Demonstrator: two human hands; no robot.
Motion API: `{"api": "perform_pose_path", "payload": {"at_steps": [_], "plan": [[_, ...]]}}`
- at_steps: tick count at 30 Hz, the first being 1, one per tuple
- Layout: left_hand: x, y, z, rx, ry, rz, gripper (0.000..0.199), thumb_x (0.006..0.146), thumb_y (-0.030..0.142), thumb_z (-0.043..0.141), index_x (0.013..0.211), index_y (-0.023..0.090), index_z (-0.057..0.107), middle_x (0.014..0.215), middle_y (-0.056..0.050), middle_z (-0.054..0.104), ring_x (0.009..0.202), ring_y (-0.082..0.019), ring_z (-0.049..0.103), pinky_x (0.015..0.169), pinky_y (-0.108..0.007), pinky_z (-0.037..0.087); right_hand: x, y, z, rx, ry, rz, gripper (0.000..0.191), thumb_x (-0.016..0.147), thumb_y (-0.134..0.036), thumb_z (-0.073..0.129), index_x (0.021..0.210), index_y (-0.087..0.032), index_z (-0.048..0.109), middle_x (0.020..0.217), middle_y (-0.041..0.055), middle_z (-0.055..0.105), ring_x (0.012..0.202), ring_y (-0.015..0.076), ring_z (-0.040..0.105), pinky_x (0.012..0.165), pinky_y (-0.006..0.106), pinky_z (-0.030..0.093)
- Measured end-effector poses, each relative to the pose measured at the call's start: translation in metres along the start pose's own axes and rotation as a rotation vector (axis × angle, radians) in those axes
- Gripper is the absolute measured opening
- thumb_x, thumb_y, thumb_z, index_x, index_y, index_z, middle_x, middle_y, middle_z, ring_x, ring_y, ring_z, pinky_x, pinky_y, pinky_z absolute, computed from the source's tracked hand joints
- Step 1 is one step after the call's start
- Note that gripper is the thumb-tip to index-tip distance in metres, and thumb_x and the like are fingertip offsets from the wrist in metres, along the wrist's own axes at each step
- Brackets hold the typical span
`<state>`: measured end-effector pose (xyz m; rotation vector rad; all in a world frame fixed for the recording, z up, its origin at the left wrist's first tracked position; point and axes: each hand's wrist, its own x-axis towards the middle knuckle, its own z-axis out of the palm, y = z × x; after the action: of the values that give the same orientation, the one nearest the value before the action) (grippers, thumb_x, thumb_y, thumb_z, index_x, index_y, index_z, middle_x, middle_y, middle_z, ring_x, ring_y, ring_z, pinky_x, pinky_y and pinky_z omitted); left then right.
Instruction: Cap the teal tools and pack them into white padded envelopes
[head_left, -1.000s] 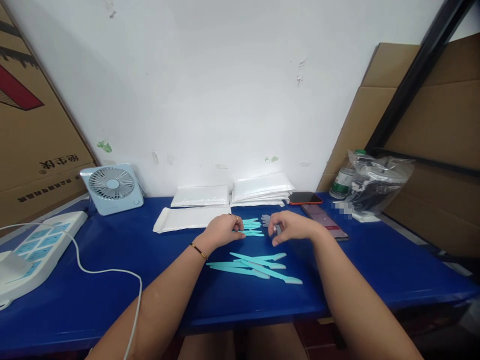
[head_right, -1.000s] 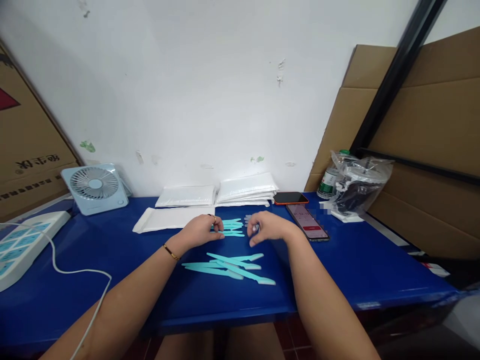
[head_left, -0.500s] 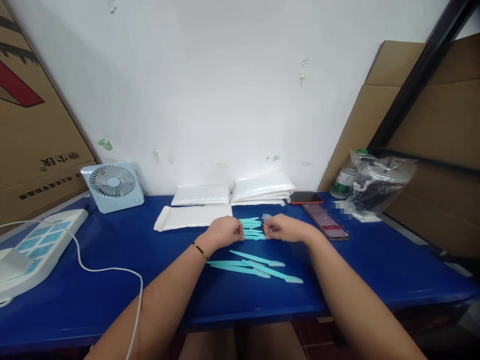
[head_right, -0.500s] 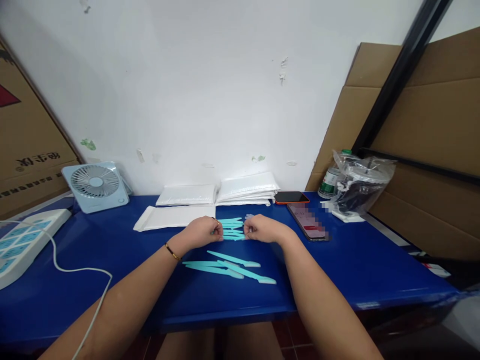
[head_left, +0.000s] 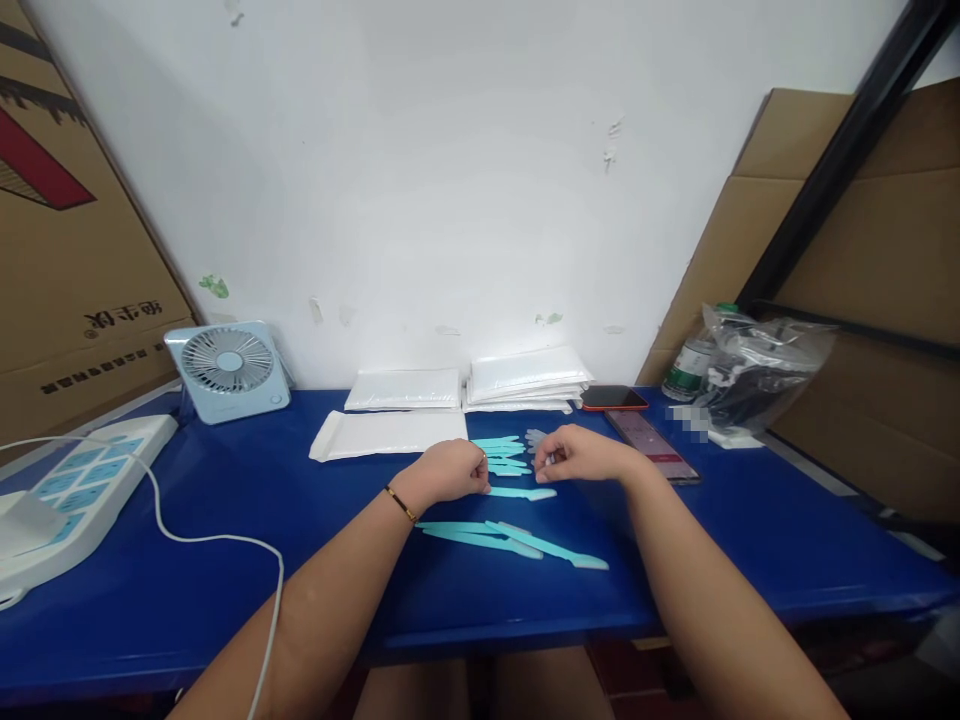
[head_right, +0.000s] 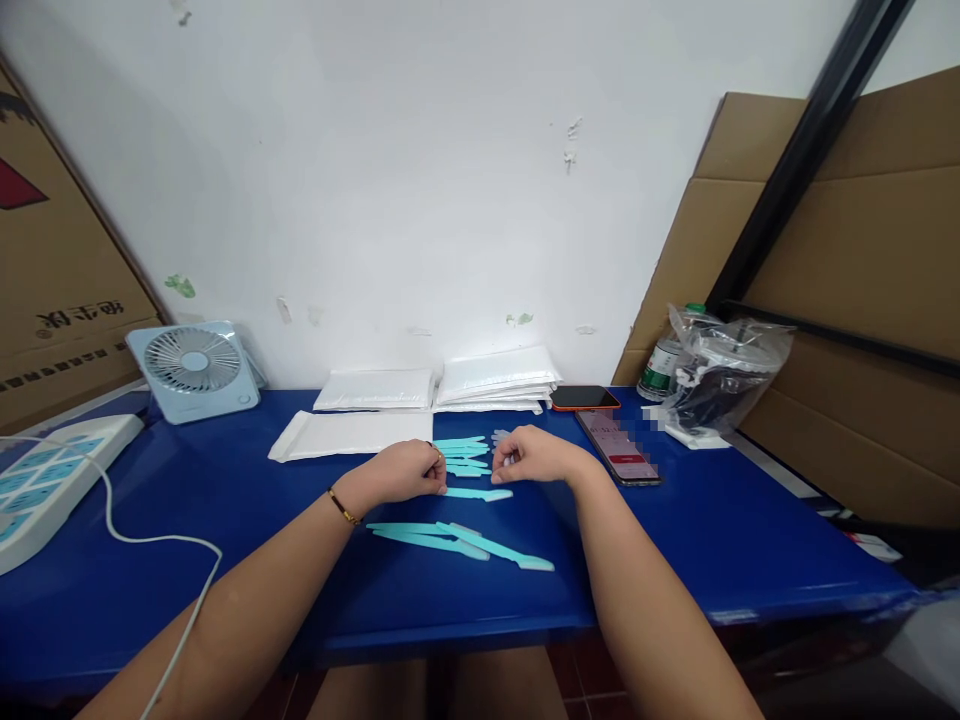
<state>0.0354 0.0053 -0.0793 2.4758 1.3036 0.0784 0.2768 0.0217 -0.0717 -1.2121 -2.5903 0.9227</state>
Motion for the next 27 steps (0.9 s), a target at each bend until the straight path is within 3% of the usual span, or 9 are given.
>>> {"api": "perform_pose_path", "payload": {"at_steps": [3, 9, 13, 19, 24, 27], "plan": [[0.001, -0.005, -0.002, 0.027, 0.044, -0.03, 0.013, 0.072, 0.031, 0.06, 0.073, 0.021, 0.069, 0.079, -0.002, 0.068, 0.07, -0.015, 0.058, 0.054, -0.023, 0.034, 0.003, 0.001, 0.004, -0.02, -0.053, -0.011, 0.031, 0.063, -0.044, 0.07, 0.078, -0.017, 0.071, 0.061, -0.0005, 0.06, 0.057, 0.0123, 0.051, 0.051, 0.021, 0.035], [0.002, -0.011, -0.006, 0.056, 0.149, -0.069, 0.014, 0.075, 0.032, 0.059, 0.074, 0.022, 0.069, 0.083, -0.002, 0.068, 0.074, -0.016, 0.059, 0.055, -0.024, 0.035, 0.007, 0.008, 0.006, -0.022, 0.09, -0.005, 0.021, 0.071, -0.036, 0.063, 0.075, -0.016, 0.069, 0.067, 0.0023, 0.065, 0.06, 0.0136, 0.055, 0.054, 0.022, 0.038], [0.002, -0.009, -0.006, 0.096, 0.146, -0.075, 0.015, 0.074, 0.033, 0.059, 0.074, 0.021, 0.069, 0.084, -0.002, 0.068, 0.073, -0.016, 0.059, 0.058, -0.024, 0.037, 0.006, 0.008, 0.004, 0.009, 0.076, 0.001, 0.016, 0.071, -0.029, 0.061, 0.076, -0.016, 0.069, 0.068, 0.0029, 0.066, 0.061, 0.0142, 0.057, 0.055, 0.022, 0.04], [0.002, -0.015, -0.007, 0.172, 0.184, -0.045, 0.016, 0.076, 0.032, 0.057, 0.072, 0.021, 0.067, 0.085, -0.002, 0.068, 0.07, -0.016, 0.059, 0.061, -0.024, 0.037, 0.004, 0.018, 0.003, 0.065, 0.066, 0.071, 0.02, 0.07, -0.033, 0.061, 0.076, -0.015, 0.069, 0.065, 0.0022, 0.065, 0.05, 0.0113, 0.053, 0.049, 0.022, 0.04], [0.002, -0.031, -0.013, 0.181, 0.207, -0.149, 0.016, 0.076, 0.03, 0.056, 0.074, 0.02, 0.068, 0.084, -0.003, 0.068, 0.069, -0.016, 0.058, 0.058, -0.025, 0.034, 0.003, 0.029, -0.003, 0.083, 0.184, 0.14, 0.021, 0.07, -0.034, 0.063, 0.076, -0.014, 0.069, 0.071, 0.0049, 0.069, 0.05, 0.0113, 0.054, 0.048, 0.022, 0.042], [0.0, -0.03, -0.016, 0.103, 0.225, -0.147, 0.018, 0.074, 0.036, 0.058, 0.079, 0.021, 0.068, 0.089, -0.003, 0.067, 0.075, -0.017, 0.058, 0.059, -0.025, 0.035, 0.004, 0.029, -0.004, 0.089, 0.236, 0.173, 0.023, 0.07, -0.034, 0.064, 0.081, -0.015, 0.07, 0.073, 0.0052, 0.07, 0.049, 0.0115, 0.055, 0.049, 0.023, 0.044]]}}
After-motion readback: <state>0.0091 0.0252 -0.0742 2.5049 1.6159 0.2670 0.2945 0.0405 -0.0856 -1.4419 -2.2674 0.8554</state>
